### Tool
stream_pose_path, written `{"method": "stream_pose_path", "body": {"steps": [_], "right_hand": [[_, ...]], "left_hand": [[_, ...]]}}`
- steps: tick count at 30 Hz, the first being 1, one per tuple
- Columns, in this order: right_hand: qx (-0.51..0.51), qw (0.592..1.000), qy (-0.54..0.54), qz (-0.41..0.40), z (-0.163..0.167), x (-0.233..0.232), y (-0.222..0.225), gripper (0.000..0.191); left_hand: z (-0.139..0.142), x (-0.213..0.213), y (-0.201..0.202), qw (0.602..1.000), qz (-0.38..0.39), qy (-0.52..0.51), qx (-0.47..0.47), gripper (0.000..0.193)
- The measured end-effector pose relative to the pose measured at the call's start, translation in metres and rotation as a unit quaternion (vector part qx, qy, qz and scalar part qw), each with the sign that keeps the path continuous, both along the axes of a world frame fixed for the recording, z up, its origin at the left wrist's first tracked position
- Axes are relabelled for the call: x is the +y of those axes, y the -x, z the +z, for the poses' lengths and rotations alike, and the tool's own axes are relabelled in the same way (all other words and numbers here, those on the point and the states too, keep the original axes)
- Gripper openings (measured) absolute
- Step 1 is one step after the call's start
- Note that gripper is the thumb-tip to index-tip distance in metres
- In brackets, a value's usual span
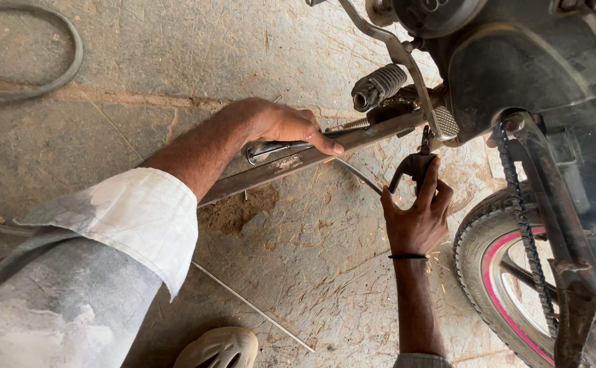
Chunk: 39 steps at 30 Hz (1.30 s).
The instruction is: The person uses a welding torch to attach a metal bar to a motorcycle frame. They hold the bar in place with one hand while operating the welding tool with the other, creating sparks and fusing the metal.
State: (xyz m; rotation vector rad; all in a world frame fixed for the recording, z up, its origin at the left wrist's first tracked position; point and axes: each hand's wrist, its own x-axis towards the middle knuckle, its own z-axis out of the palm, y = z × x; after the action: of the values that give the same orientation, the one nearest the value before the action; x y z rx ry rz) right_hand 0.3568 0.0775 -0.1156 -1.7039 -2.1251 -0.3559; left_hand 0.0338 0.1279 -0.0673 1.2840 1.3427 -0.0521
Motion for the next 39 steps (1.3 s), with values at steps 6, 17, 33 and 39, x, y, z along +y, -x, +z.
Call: {"method": "stream_pose_path", "body": {"steps": [6,17,33,39], "right_hand": [[-0.052,0.997,-0.051,0.025,0.001,-0.007,0.006,0.103],[0.017,0.997,0.049,-0.048,0.005,-0.005,0.006,0.106],[0.020,1.000,0.012,-0.012,0.009,-0.003,0.010,0.112],[0.026,1.000,-0.013,0.010,0.009,-0.004,0.012,0.112]], "left_hand": [[0.012,-0.006,0.003,0.999,-0.008,-0.016,0.032,0.110],[0.002,-0.001,0.002,1.000,-0.016,-0.007,-0.010,0.113],[-0.007,0.005,-0.001,0.999,-0.021,0.017,-0.025,0.107],[-0.001,0.001,0.000,0.999,0.019,-0.016,-0.025,0.108]]}}
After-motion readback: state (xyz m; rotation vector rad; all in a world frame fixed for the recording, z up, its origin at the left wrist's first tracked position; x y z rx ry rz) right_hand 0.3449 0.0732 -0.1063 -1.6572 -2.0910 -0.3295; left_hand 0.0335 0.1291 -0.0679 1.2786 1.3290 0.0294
